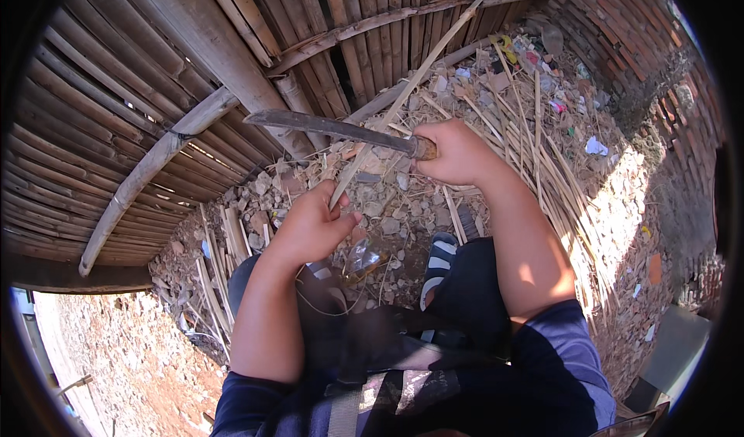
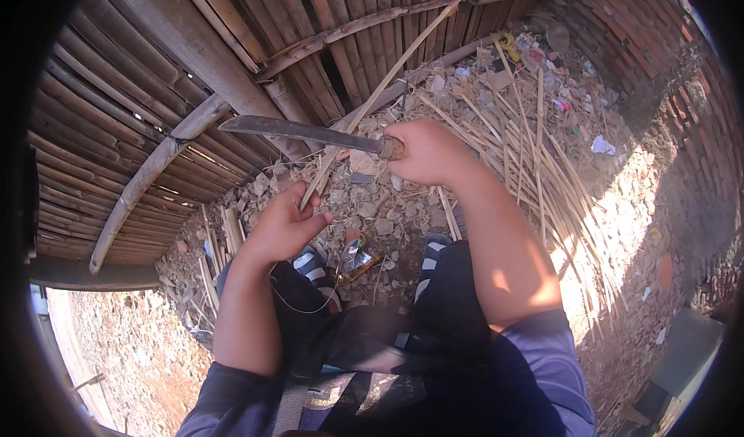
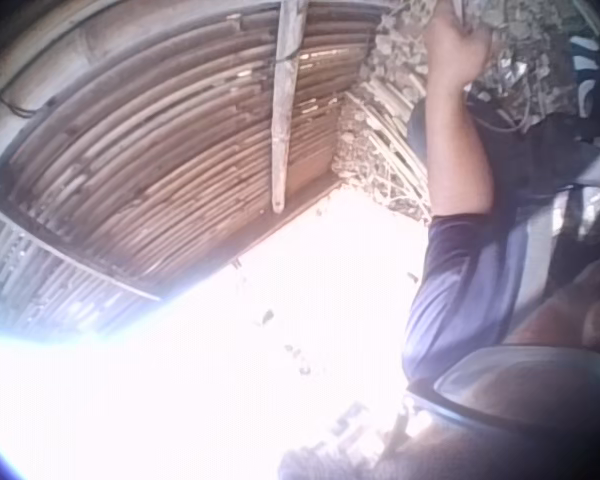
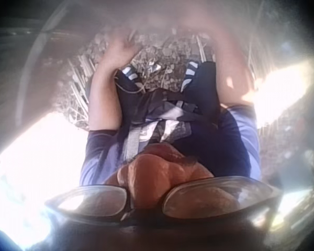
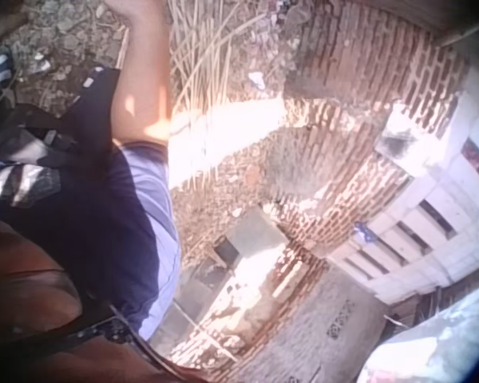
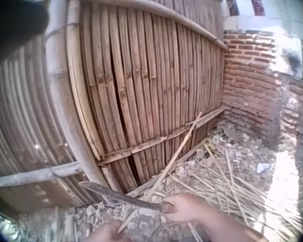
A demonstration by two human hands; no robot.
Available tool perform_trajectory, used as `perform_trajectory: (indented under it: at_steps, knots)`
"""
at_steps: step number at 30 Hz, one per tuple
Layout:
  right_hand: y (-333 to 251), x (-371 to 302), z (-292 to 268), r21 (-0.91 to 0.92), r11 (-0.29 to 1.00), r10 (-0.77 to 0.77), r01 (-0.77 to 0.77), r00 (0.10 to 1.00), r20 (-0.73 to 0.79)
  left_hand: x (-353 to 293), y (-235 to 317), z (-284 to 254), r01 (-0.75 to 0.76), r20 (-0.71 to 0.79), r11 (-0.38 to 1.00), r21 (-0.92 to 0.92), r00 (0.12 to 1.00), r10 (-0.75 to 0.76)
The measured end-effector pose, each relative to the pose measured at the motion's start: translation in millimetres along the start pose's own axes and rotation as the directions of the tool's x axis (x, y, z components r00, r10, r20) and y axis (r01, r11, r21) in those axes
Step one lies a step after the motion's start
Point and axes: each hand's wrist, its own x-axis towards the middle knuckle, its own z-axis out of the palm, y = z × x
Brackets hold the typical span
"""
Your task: The person shaves a thin strip of bamboo using a knife while sitting on the ground, holding the strip against their leg for support.
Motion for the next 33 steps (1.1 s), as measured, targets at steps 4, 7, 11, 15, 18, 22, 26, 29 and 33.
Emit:
perform_trajectory:
  at_steps: [4, 7, 11, 15, 18, 22, 26, 29, 33]
  knots:
    - [-11, -6, -4, -0.117, 0.991, 0.059, -0.072, 0.992, -0.109, 2, -6, 0, 0.039, -0.002, 0.999, -0.030, 0.999, -0.039]
    - [-21, -10, -5, -0.220, 0.968, 0.099, -0.123, 0.988, -0.117, 2, -4, 0, 0.043, -0.013, 0.998, -0.053, 0.999, -0.043]
    - [-17, -7, 3, -0.121, 0.991, -0.077, 0.056, 0.980, -0.181, 1, 0, 0, 0.041, -0.032, 0.994, -0.100, 0.998, -0.044]
    - [-16, -6, 4, -0.026, 0.982, -0.186, 0.185, 0.960, -0.208, 1, -3, -2, 0.042, -0.036, 0.992, -0.119, 0.998, -0.047]
    - [-24, -11, -2, -0.225, 0.966, -0.190, 0.128, 0.940, -0.285, 0, 2, -2, 0.029, -0.062, 0.993, -0.118, 0.997, -0.036]
    - [-27, -14, -4, -0.294, 0.950, -0.189, 0.106, 0.944, -0.270, 0, 0, -2, 0.004, -0.061, 0.993, -0.116, 0.998, -0.011]
    - [-34, -14, -2, -0.315, 0.945, -0.156, 0.084, 0.965, -0.210, 2, -2, -1, 0.019, -0.041, 0.996, -0.082, 0.999, -0.023]
    - [-36, -9, 6, -0.332, 0.936, -0.171, 0.115, 0.975, -0.143, -1, -1, 1, 0.014, -0.074, 0.994, -0.104, 0.997, -0.022]
    - [-19, -4, -2, -0.081, 0.995, 0.044, -0.053, 0.993, -0.110, -5, 13, -9, 0.056, 0.052, 0.998, 0.001, 0.997, -0.056]
